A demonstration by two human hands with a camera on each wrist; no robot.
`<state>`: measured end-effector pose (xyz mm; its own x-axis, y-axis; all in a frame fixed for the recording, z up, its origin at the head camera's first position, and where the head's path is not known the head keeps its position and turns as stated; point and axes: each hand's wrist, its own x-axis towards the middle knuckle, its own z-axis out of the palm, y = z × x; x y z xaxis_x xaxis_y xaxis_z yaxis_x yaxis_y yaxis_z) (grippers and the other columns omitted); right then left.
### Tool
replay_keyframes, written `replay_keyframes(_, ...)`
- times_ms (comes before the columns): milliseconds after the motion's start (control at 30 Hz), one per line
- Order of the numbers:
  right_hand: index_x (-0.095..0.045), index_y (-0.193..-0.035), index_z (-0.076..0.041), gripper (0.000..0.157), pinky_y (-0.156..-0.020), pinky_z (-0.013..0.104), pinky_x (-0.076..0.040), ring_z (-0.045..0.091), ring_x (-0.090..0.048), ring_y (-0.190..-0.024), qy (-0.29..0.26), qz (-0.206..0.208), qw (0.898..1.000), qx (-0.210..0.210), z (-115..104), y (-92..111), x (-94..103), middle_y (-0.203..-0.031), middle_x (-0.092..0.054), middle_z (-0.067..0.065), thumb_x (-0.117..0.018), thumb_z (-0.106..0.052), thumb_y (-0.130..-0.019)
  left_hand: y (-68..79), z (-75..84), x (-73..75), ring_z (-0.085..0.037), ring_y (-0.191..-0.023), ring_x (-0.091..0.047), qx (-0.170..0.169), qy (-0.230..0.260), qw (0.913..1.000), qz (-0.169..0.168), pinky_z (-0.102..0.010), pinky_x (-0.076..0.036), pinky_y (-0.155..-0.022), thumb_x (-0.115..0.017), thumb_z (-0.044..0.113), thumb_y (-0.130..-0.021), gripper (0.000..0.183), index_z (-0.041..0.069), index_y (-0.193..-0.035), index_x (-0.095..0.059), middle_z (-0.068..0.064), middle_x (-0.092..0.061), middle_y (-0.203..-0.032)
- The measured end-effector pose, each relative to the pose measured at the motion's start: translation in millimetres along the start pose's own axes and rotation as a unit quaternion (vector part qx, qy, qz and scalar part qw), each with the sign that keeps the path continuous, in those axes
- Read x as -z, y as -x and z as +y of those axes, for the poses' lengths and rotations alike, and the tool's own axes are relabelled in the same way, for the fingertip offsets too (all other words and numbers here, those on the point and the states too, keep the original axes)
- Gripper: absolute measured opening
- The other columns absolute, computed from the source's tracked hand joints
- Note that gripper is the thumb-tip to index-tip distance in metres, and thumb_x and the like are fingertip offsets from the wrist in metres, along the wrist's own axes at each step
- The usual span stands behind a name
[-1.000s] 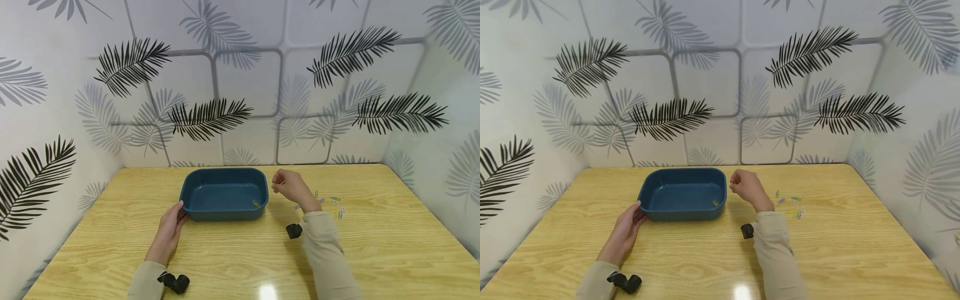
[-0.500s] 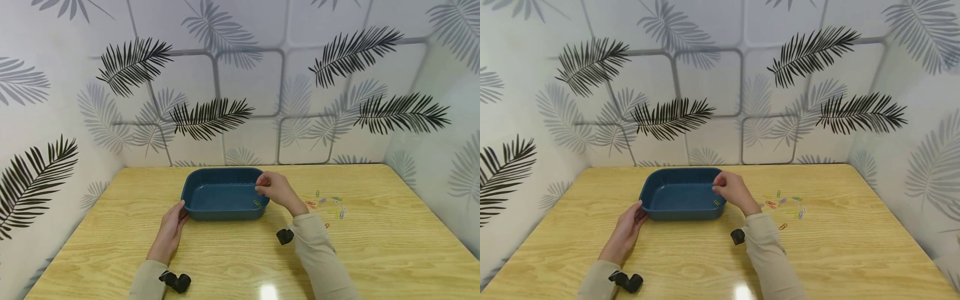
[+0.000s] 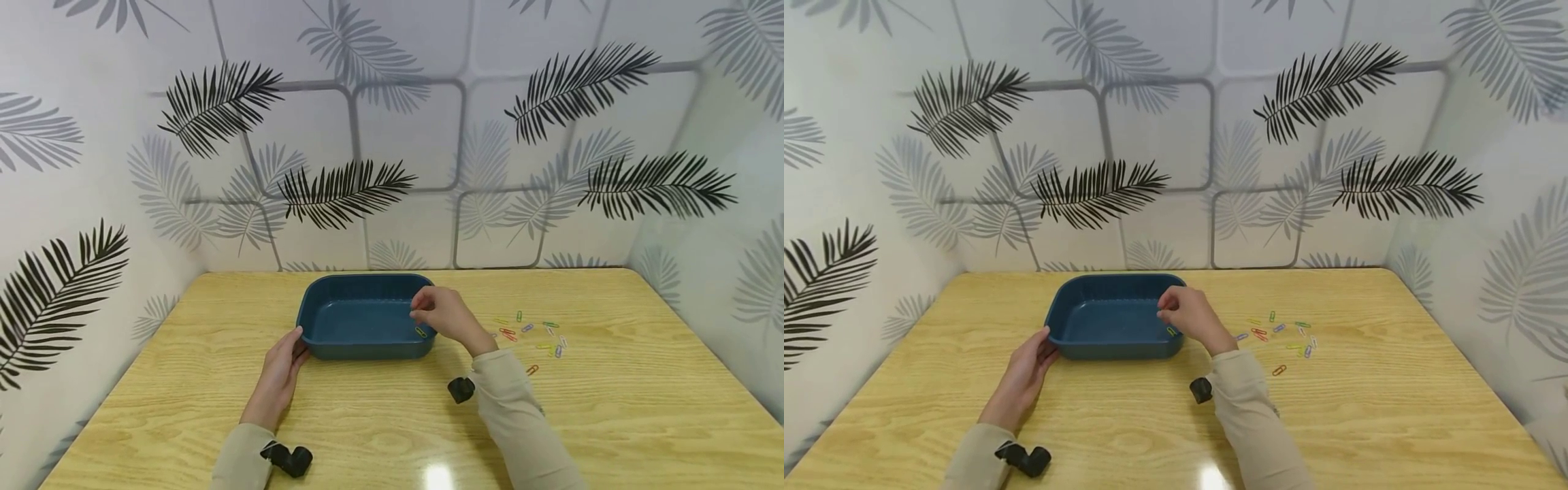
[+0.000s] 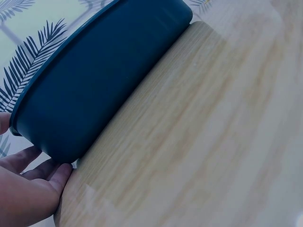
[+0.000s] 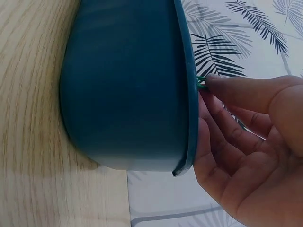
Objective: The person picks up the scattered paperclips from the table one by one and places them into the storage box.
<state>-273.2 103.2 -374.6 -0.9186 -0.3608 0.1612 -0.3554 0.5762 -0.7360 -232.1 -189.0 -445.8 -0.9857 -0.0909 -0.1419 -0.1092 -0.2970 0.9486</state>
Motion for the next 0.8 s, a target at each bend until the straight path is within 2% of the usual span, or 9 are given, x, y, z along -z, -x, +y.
replay_keyframes(200,-0.064,-0.101,0.003,0.013,-0.067,0.035,-0.053,0.029,-0.066,-0.081,0.004,0.007,1.000,-0.002,-1.2,0.5,-0.7,-0.086,-0.067,0.006,-0.066,-0.004,-0.091,0.6,-0.7,0.6,-0.025,-0.129,-0.034,-0.001,-0.006,1.0000,-0.001,-0.036,-0.029,-0.111,-0.041,0.027,-0.106,0.055,-0.008,-0.146,-0.029,-0.021,-0.031,-0.145)
replay_keyframes(467,-0.065,-0.094,-0.002,0.005,-0.068,0.034,-0.054,0.028,-0.066,-0.081,0.010,0.009,1.000,0.004,-0.9,0.9,0.1,-0.083,-0.066,0.004,-0.067,-0.004,-0.090,0.1,-0.2,0.2,-0.024,-0.130,-0.034,0.005,-0.002,1.0000,-0.004,-0.035,-0.029,-0.111,-0.040,0.026,-0.106,0.054,-0.007,-0.147,-0.028,-0.019,-0.031,-0.146)
replay_keyframes(633,-0.066,-0.093,-0.003,0.004,-0.068,0.034,-0.053,0.020,-0.065,-0.078,0.014,0.006,1.000,0.009,-0.3,1.0,0.4,-0.084,-0.066,0.003,-0.068,-0.005,-0.090,-0.4,0.1,0.1,-0.024,-0.130,-0.034,0.006,-0.001,1.0000,-0.003,-0.035,-0.029,-0.111,-0.040,0.026,-0.105,0.054,-0.007,-0.147,-0.028,-0.020,-0.031,-0.146)
replay_keyframes(800,-0.066,-0.097,-0.002,0.007,-0.070,0.034,-0.053,0.018,-0.064,-0.078,0.012,0.005,1.000,0.009,0.0,1.6,0.7,-0.086,-0.066,0.003,-0.068,-0.005,-0.090,-0.3,-0.3,0.1,-0.024,-0.131,-0.033,0.006,-0.002,1.0000,-0.002,-0.035,-0.029,-0.111,-0.040,0.026,-0.106,0.054,-0.007,-0.147,-0.028,-0.019,-0.032,-0.146)
